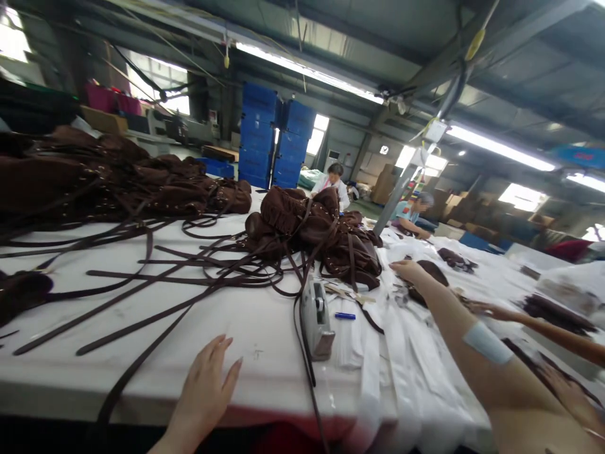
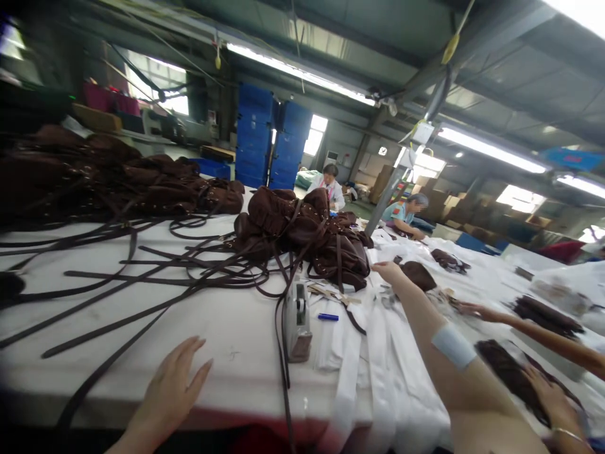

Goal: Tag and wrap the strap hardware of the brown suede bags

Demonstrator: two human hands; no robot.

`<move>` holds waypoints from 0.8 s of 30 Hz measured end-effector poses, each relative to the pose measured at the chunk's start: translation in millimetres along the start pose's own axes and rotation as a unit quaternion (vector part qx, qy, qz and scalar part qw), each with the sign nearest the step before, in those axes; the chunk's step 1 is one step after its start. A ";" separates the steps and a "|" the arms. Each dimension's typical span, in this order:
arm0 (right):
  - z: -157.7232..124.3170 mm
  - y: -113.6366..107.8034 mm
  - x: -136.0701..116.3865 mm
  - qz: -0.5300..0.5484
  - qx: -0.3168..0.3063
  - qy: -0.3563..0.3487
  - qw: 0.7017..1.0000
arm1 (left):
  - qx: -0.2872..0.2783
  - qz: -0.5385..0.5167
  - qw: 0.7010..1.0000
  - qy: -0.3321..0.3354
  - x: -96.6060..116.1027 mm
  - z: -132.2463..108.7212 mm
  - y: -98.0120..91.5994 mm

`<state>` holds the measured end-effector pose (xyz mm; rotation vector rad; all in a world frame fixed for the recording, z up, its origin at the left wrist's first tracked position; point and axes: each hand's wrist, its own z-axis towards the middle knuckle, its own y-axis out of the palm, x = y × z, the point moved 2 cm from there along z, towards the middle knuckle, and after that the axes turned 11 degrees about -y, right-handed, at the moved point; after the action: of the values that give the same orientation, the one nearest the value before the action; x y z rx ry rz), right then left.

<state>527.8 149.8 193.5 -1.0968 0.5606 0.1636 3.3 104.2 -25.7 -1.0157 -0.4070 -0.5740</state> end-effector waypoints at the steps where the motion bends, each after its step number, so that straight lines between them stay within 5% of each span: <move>1: 3.6 16.1 -2.6 0.006 -0.037 0.003 0.999 | -0.002 0.027 1.000 -0.012 -2.3 6.3 9.6; 7: 27.4 115.0 -42.9 0.035 -0.154 -0.077 0.984 | 0.014 0.138 0.985 -0.101 -21.5 20.8 45.7; 13: 88.9 196.8 -79.3 -0.033 -0.131 -0.105 0.985 | 0.134 0.109 0.984 0.040 -18.5 10.1 33.2; 17: 143.6 223.2 -106.3 -0.100 -0.086 -0.147 0.980 | 0.142 0.125 0.980 0.066 -15.9 6.9 26.4; 24: 230.2 229.7 -136.0 -0.183 -0.078 -0.152 0.968 | 0.140 0.167 0.968 0.124 -30.6 7.1 29.4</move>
<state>401.8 476.8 156.4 -1.2806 0.0662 0.0503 -2.9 130.1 -59.5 -0.7089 -0.0861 -0.3210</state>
